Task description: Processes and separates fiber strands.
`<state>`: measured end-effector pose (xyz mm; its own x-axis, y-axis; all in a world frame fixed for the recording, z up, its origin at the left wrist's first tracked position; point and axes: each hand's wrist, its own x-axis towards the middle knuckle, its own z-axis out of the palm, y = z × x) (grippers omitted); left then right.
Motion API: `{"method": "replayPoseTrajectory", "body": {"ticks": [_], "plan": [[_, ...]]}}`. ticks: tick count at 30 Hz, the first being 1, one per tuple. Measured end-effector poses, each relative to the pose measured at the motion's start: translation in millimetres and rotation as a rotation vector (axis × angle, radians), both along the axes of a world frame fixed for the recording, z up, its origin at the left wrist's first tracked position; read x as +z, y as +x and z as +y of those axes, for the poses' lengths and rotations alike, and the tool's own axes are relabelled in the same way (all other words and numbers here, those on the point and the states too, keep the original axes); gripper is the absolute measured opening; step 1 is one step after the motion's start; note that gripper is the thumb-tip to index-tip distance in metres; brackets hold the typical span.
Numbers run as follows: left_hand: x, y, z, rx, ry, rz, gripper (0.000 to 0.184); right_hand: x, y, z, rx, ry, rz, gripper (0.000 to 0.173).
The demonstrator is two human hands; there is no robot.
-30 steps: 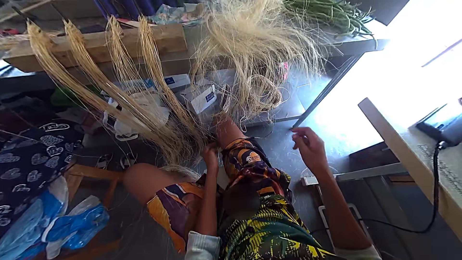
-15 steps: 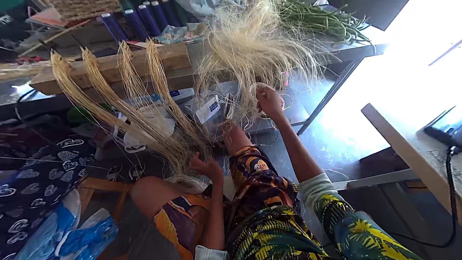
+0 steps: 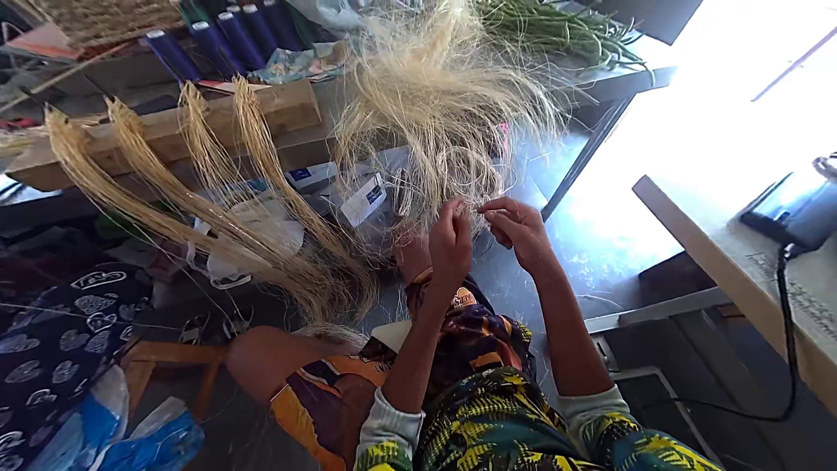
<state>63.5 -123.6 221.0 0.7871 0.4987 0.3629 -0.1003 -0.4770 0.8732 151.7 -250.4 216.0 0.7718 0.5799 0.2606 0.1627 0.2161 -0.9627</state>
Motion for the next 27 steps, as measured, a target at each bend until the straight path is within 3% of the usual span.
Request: {"method": "replayPoseTrajectory", "body": {"ticks": [5,10,14,17,27], "plan": [[9.8,14.2,5.5,0.118,0.026,0.086,0.04,6.6,2.8,-9.1,-0.073,0.031,-0.013,0.016],[20.8,20.7,-0.1,0.049,-0.063,0.139,0.027,17.3,1.2,-9.3,-0.068,0.099,-0.036,0.016],[5.7,27.1,12.3,0.019,-0.166,-0.021,0.026,20.9,14.7,-15.5,-0.118,0.114,-0.088,0.017],[-6.5,19.1,33.0,0.039,-0.216,-0.141,0.024,25.0,38.5,-19.1,-0.233,0.177,0.021,0.018],[24.0,-3.5,52.0,0.18,-0.366,-0.25,0.024,33.3,82.9,-27.3,-0.462,0.358,0.078,0.018]]}}
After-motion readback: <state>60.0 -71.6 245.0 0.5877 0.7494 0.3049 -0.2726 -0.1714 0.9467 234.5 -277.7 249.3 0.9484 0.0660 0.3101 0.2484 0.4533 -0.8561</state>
